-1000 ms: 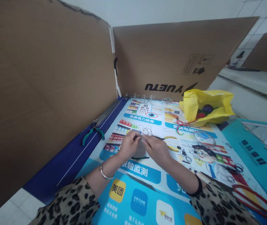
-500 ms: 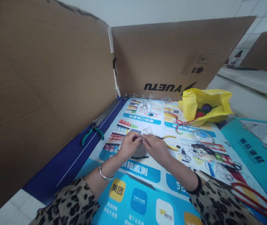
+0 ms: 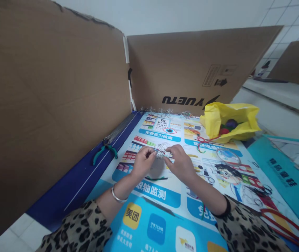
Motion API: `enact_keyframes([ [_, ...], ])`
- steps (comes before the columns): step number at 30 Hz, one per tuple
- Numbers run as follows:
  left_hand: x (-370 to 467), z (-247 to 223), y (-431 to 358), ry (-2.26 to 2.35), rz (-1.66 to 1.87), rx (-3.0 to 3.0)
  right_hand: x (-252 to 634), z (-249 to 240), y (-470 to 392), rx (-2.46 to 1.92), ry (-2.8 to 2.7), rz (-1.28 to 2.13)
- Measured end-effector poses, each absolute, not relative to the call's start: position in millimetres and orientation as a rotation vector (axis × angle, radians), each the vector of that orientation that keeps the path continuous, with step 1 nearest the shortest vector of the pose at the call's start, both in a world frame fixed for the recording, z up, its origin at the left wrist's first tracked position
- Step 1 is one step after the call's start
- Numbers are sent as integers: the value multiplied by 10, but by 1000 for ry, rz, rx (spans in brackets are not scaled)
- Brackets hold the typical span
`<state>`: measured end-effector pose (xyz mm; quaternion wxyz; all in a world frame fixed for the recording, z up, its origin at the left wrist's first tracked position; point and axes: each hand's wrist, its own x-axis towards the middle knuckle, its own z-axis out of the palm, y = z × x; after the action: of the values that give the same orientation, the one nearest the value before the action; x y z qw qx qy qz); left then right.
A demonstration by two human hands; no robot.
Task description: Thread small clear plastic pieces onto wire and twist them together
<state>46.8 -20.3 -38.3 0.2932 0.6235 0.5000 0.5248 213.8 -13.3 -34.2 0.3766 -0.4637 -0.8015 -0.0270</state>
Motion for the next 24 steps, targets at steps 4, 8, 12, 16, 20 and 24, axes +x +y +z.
enact_keyframes([
  [4, 476, -408, -211, 1336, 1392, 1612, 2139, -381, -120, -1295, -2081, -147],
  [8, 493, -407, -224, 1328, 1374, 1598, 2132, -339, -120, -1240, -2097, -246],
  [12, 512, -398, -239, 1321, 1367, 1612, 2122, -289, -146, -1293, -2216, -307],
  [16, 521, -415, -244, 1266, 1376, 1591, 2130, -286, -140, -1348, -2231, -130],
  [20, 523, -420, -241, 1167, 1359, 1526, 2138, -348, -88, -1346, -2173, 31],
  [24, 527, -387, -250, 1135, 1362, 1475, 2138, -420, -39, -1282, -2082, 223],
])
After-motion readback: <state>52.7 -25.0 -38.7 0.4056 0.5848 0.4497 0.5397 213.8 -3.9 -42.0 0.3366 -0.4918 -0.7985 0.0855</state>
